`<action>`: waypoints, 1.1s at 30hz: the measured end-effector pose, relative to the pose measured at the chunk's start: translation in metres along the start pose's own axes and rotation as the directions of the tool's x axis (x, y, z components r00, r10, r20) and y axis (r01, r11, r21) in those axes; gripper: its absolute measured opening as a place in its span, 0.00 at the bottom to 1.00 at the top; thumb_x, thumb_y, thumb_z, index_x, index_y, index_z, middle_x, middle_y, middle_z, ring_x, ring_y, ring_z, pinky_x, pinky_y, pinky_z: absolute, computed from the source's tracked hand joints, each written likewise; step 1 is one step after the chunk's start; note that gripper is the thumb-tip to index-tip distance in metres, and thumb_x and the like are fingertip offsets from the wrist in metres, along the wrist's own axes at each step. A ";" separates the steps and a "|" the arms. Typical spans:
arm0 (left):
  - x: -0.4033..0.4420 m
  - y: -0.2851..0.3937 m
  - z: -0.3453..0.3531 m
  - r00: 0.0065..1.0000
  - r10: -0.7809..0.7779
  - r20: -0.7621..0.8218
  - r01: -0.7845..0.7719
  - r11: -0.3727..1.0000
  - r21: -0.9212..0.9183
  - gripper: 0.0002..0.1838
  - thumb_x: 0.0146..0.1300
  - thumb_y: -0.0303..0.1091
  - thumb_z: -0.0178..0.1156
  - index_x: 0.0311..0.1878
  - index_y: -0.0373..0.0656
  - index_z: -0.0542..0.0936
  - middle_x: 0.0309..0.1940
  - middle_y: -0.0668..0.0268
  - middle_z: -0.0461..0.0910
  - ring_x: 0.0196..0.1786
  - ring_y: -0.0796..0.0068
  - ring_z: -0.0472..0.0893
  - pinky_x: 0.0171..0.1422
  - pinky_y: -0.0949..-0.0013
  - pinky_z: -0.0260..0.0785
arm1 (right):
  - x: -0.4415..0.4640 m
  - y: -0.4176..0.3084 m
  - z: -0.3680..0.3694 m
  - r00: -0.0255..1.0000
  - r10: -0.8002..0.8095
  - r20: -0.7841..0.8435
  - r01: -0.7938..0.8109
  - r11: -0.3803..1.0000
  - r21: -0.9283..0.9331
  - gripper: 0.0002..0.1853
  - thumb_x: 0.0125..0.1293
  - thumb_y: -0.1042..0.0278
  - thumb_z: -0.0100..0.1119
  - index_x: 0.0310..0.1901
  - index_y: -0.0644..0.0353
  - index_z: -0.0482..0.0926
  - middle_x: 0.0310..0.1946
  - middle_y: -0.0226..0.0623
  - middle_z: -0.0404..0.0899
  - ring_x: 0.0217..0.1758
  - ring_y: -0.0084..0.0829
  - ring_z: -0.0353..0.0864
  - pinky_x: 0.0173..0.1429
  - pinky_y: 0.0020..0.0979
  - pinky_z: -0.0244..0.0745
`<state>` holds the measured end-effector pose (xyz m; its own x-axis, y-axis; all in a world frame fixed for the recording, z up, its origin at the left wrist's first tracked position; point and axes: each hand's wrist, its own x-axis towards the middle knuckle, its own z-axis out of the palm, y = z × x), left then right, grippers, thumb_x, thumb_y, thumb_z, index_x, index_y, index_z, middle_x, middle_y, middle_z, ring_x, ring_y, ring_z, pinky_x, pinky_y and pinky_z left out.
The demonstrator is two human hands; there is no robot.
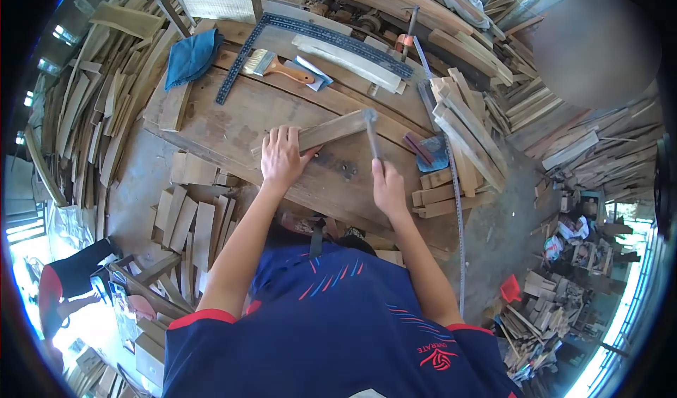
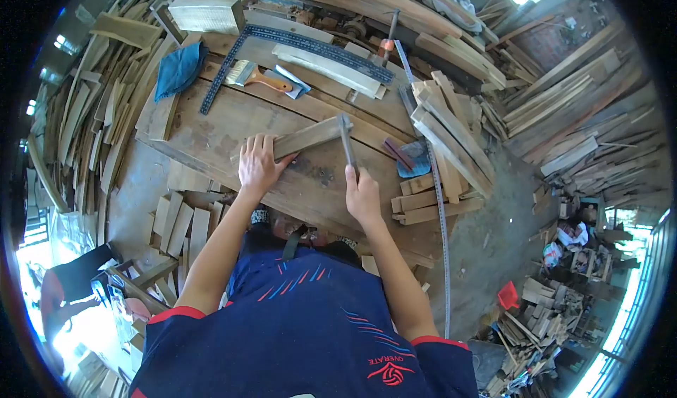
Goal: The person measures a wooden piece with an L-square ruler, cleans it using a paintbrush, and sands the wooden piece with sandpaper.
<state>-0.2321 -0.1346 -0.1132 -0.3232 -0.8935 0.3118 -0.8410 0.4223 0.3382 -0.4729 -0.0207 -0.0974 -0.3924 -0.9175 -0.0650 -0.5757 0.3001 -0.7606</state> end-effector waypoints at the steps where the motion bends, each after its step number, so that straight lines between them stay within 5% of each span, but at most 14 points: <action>1: 0.000 0.000 0.000 1.000 0.001 0.001 -0.001 1.000 0.001 0.28 0.61 0.58 0.74 0.53 0.45 0.82 0.48 0.61 0.81 0.56 0.57 0.80 0.60 0.54 0.72 | -0.003 0.007 0.003 0.999 0.034 0.017 -0.034 0.999 0.009 0.30 0.85 0.43 0.48 0.37 0.67 0.78 0.24 0.55 0.79 0.30 0.58 0.82 0.39 0.53 0.73; 10: -0.001 -0.002 0.002 1.000 -0.024 0.010 0.024 1.000 -0.019 0.29 0.60 0.58 0.75 0.54 0.45 0.83 0.49 0.60 0.82 0.58 0.56 0.81 0.63 0.53 0.72 | 0.000 -0.037 -0.024 0.996 0.064 0.064 -0.077 0.972 0.224 0.30 0.86 0.45 0.46 0.34 0.64 0.78 0.20 0.47 0.75 0.23 0.40 0.80 0.31 0.43 0.69; 16: -0.001 -0.003 0.003 1.000 0.004 0.008 -0.004 1.000 0.012 0.29 0.60 0.58 0.74 0.51 0.43 0.81 0.47 0.60 0.81 0.56 0.57 0.80 0.59 0.55 0.72 | -0.001 0.004 -0.002 0.997 0.015 0.071 -0.009 0.996 -0.084 0.30 0.87 0.45 0.45 0.33 0.65 0.78 0.20 0.48 0.75 0.23 0.40 0.80 0.32 0.43 0.69; 22: -0.002 -0.003 0.002 1.000 -0.001 -0.006 0.001 1.000 0.004 0.30 0.60 0.58 0.74 0.50 0.42 0.80 0.47 0.59 0.81 0.56 0.57 0.80 0.59 0.56 0.72 | -0.002 -0.035 -0.021 0.976 0.152 0.155 -0.179 0.967 0.179 0.35 0.85 0.39 0.43 0.33 0.65 0.80 0.23 0.51 0.80 0.30 0.52 0.84 0.40 0.49 0.73; 25: -0.002 -0.004 0.003 1.000 0.001 -0.009 -0.001 1.000 0.002 0.30 0.60 0.58 0.75 0.51 0.42 0.80 0.48 0.59 0.82 0.56 0.57 0.80 0.59 0.56 0.72 | -0.005 -0.041 -0.015 0.994 0.043 0.102 -0.056 0.991 0.123 0.35 0.85 0.39 0.43 0.33 0.65 0.81 0.22 0.47 0.79 0.29 0.49 0.83 0.39 0.47 0.73; 28: -0.003 -0.004 0.003 1.000 -0.008 0.018 0.008 1.000 0.004 0.30 0.60 0.57 0.75 0.52 0.42 0.81 0.49 0.59 0.82 0.56 0.57 0.80 0.59 0.56 0.72 | -0.004 0.004 0.009 0.967 0.110 0.228 -0.126 0.990 0.059 0.30 0.86 0.44 0.45 0.34 0.64 0.80 0.19 0.40 0.76 0.23 0.36 0.79 0.33 0.40 0.71; 31: -0.001 -0.004 0.001 1.000 -0.018 0.012 0.018 1.000 -0.015 0.30 0.60 0.57 0.75 0.53 0.42 0.81 0.49 0.59 0.82 0.57 0.57 0.80 0.60 0.56 0.72 | -0.007 -0.004 0.003 0.980 0.084 0.181 -0.091 0.995 0.035 0.30 0.86 0.44 0.46 0.35 0.64 0.80 0.19 0.40 0.76 0.23 0.36 0.79 0.33 0.40 0.71; 33: -0.003 -0.004 0.003 1.000 -0.005 -0.022 0.004 1.000 -0.028 0.30 0.60 0.56 0.75 0.53 0.42 0.81 0.49 0.59 0.82 0.57 0.57 0.80 0.60 0.56 0.72 | -0.006 -0.025 -0.006 0.971 0.121 0.208 -0.159 0.971 0.178 0.32 0.86 0.43 0.46 0.34 0.65 0.81 0.21 0.46 0.78 0.27 0.44 0.82 0.36 0.44 0.73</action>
<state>-0.2286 -0.1340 -0.1179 -0.3094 -0.8919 0.3299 -0.8298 0.4226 0.3644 -0.4605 -0.0208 -0.0738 -0.3013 -0.9085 -0.2895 -0.3686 0.3910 -0.8434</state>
